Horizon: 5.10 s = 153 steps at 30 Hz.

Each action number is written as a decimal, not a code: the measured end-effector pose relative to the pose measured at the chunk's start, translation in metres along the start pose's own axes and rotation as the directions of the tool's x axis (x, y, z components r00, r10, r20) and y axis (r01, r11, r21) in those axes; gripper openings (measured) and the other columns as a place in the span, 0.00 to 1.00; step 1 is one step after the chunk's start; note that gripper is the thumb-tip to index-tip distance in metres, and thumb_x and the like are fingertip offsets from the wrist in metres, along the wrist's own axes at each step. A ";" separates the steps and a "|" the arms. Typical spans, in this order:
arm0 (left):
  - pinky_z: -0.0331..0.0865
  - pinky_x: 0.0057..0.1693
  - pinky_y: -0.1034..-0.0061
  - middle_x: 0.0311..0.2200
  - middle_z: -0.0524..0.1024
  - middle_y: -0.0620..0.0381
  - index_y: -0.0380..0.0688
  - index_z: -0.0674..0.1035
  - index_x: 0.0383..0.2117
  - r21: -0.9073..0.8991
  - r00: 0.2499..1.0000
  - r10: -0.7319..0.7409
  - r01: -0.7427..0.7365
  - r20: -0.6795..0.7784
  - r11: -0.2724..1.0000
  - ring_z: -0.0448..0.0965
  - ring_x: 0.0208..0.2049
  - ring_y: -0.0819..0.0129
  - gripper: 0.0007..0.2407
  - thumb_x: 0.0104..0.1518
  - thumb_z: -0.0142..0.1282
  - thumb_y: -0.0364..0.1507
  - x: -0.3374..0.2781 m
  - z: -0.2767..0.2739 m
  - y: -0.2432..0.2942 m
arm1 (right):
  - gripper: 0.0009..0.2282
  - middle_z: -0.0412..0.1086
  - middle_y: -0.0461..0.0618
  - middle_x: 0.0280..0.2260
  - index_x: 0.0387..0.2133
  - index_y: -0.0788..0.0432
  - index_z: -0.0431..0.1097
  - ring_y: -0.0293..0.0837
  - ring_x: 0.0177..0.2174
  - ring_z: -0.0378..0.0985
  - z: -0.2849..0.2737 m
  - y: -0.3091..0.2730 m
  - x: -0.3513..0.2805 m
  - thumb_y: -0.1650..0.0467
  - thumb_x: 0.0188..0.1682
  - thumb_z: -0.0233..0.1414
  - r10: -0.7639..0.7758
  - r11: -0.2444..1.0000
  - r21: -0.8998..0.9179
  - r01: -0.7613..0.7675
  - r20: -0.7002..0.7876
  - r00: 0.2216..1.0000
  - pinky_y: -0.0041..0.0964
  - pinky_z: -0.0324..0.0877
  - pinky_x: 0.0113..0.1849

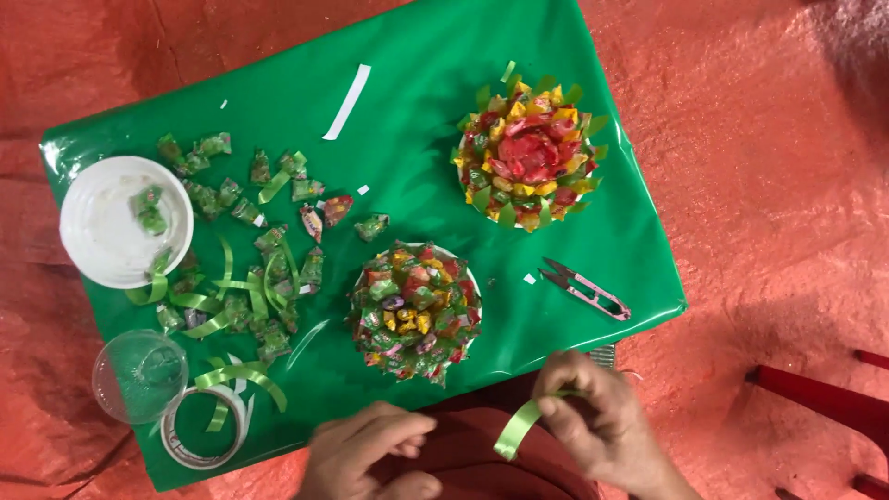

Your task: The person assembles a candy bouquet by attaching individually wrapped candies to a central base using green ribbons. They repeatedly pick up candies, wrap them with ribbon, and secure them to the arrangement. A completed bouquet sits nearby on the green table.

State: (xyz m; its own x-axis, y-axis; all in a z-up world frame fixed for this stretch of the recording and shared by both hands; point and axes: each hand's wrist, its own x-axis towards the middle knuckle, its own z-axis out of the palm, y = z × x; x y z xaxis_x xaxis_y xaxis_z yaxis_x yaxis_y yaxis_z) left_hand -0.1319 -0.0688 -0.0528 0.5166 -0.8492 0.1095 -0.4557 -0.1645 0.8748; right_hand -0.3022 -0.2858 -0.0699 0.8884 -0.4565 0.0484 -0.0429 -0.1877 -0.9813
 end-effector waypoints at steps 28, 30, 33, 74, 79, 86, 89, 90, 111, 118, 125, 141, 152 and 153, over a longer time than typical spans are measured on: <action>0.60 0.27 0.74 0.18 0.76 0.64 0.44 0.80 0.22 -0.374 0.853 -0.170 0.385 0.493 0.844 0.67 0.19 0.76 0.12 0.63 0.58 0.34 0.022 0.037 -0.017 | 0.13 0.66 0.43 0.20 0.23 0.57 0.68 0.39 0.18 0.66 0.009 0.021 0.010 0.65 0.56 0.48 0.024 0.991 0.125 -0.046 0.173 0.985 0.34 0.60 0.21; 0.60 0.28 0.72 0.18 0.75 0.63 0.44 0.82 0.23 -0.331 0.841 -0.225 0.419 0.491 0.845 0.68 0.21 0.74 0.13 0.63 0.57 0.37 0.026 0.032 -0.013 | 0.11 0.62 0.43 0.22 0.22 0.57 0.66 0.38 0.22 0.62 0.004 0.043 0.003 0.68 0.56 0.50 0.042 0.960 0.273 -0.060 0.072 0.997 0.34 0.59 0.26; 0.70 0.28 0.77 0.23 0.79 0.60 0.45 0.83 0.35 -0.377 0.906 -0.209 0.351 0.368 0.857 0.75 0.22 0.75 0.08 0.60 0.61 0.35 0.023 0.033 -0.015 | 0.07 0.64 0.44 0.22 0.26 0.57 0.68 0.38 0.22 0.63 -0.002 0.055 0.000 0.73 0.56 0.49 -0.011 0.941 0.339 0.010 0.001 1.000 0.31 0.63 0.26; 0.66 0.29 0.77 0.32 0.83 0.52 0.51 0.43 0.76 -0.425 0.677 -0.132 0.589 0.724 0.688 0.65 0.17 0.77 0.33 0.66 0.48 0.27 0.042 0.160 -0.010 | 0.19 0.74 0.45 0.34 0.46 0.63 0.75 0.37 0.31 0.73 -0.058 0.091 -0.157 0.59 0.54 0.50 0.406 0.906 0.125 -0.404 0.013 0.914 0.31 0.69 0.34; 0.71 0.32 0.77 0.31 0.86 0.58 0.47 0.49 0.74 -0.307 0.722 -0.136 0.447 0.678 0.840 0.73 0.20 0.75 0.33 0.64 0.52 0.28 0.049 0.168 0.004 | 0.18 0.66 0.41 0.26 0.44 0.62 0.77 0.36 0.25 0.64 -0.061 0.085 -0.156 0.59 0.53 0.52 0.437 0.892 0.135 -0.432 -0.011 0.899 0.30 0.62 0.27; 0.77 0.33 0.73 0.32 0.87 0.56 0.43 0.45 0.73 -0.272 0.746 -0.040 0.292 0.664 0.917 0.80 0.20 0.67 0.35 0.63 0.55 0.26 0.044 0.171 0.003 | 0.18 0.72 0.41 0.28 0.43 0.61 0.77 0.35 0.27 0.69 -0.056 0.090 -0.146 0.59 0.53 0.52 0.413 0.896 0.146 -0.419 0.068 0.908 0.30 0.66 0.29; 0.80 0.37 0.73 0.32 0.87 0.56 0.41 0.44 0.73 -0.289 0.753 0.011 0.238 0.657 0.927 0.86 0.25 0.64 0.35 0.63 0.54 0.25 0.041 0.171 0.000 | 0.17 0.75 0.43 0.30 0.41 0.60 0.78 0.36 0.27 0.72 -0.054 0.087 -0.139 0.58 0.54 0.51 0.360 0.921 0.124 -0.368 0.084 0.929 0.31 0.67 0.30; 0.81 0.39 0.73 0.31 0.86 0.56 0.41 0.44 0.73 -0.294 0.748 0.020 0.236 0.663 0.926 0.87 0.26 0.64 0.35 0.64 0.54 0.25 0.041 0.171 0.000 | 0.18 0.79 0.44 0.32 0.41 0.59 0.78 0.37 0.30 0.77 -0.054 0.085 -0.136 0.58 0.55 0.49 0.320 0.939 0.101 -0.328 0.088 0.943 0.31 0.71 0.33; 0.81 0.43 0.74 0.33 0.87 0.59 0.43 0.43 0.73 -0.245 0.701 -0.029 0.287 0.712 0.926 0.89 0.32 0.63 0.37 0.63 0.55 0.27 0.045 0.168 -0.002 | 0.12 0.81 0.51 0.37 0.45 0.63 0.77 0.45 0.36 0.83 -0.035 0.114 -0.147 0.68 0.54 0.54 0.218 0.951 0.233 -0.205 -0.032 0.975 0.38 0.78 0.40; 0.72 0.30 0.76 0.33 0.86 0.66 0.38 0.51 0.73 -0.310 0.772 0.002 0.253 0.635 0.916 0.71 0.12 0.74 0.32 0.64 0.52 0.31 0.036 0.157 -0.009 | 0.13 0.78 0.48 0.38 0.39 0.57 0.76 0.42 0.39 0.81 -0.069 0.067 -0.099 0.63 0.55 0.46 0.322 0.901 -0.227 -0.370 -0.222 0.920 0.36 0.73 0.42; 0.78 0.52 0.68 0.39 0.85 0.46 0.37 0.83 0.39 -0.741 0.833 -0.284 0.552 0.475 0.381 0.83 0.44 0.61 0.09 0.63 0.57 0.31 0.028 0.147 -0.009 | 0.14 0.65 0.48 0.36 0.56 0.49 0.70 0.49 0.37 0.71 -0.075 0.093 0.010 0.69 0.56 0.53 -0.174 0.293 -0.955 -0.051 -0.105 0.979 0.46 0.61 0.38; 0.70 0.36 0.69 0.24 0.79 0.51 0.40 0.84 0.48 -0.921 0.723 -0.583 0.369 0.371 -0.129 0.76 0.26 0.66 0.12 0.59 0.63 0.26 0.002 0.183 -0.038 | 0.16 0.67 0.46 0.25 0.31 0.61 0.69 0.42 0.26 0.70 0.023 0.050 -0.037 0.60 0.57 0.45 -0.103 0.969 -0.245 0.033 -0.280 0.955 0.36 0.65 0.29; 0.70 0.39 0.73 0.20 0.76 0.47 0.34 0.74 0.59 -0.761 0.807 -0.320 0.581 0.495 0.288 0.75 0.23 0.66 0.19 0.62 0.55 0.29 -0.044 0.087 -0.045 | 0.06 0.64 0.45 0.23 0.28 0.57 0.73 0.42 0.21 0.66 0.006 0.063 0.029 0.71 0.52 0.49 0.066 0.865 -0.477 -0.158 -0.204 0.977 0.38 0.61 0.25; 0.73 0.40 0.70 0.19 0.77 0.44 0.31 0.81 0.52 -0.736 0.810 -0.351 0.579 0.470 0.351 0.77 0.23 0.62 0.14 0.61 0.54 0.23 -0.051 0.075 -0.051 | 0.06 0.67 0.44 0.24 0.29 0.57 0.76 0.43 0.21 0.69 0.006 0.063 0.039 0.72 0.49 0.50 0.096 0.832 -0.523 -0.185 -0.193 0.977 0.39 0.64 0.26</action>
State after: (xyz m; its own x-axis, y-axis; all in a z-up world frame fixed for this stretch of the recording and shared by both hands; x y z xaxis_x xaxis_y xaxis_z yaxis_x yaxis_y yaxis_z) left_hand -0.1891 -0.0541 -0.1385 0.2377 -0.8661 -0.4397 0.6723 -0.1800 0.7180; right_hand -0.2670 -0.3099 -0.1310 0.7755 -0.6312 -0.0107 -0.4388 -0.5267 -0.7280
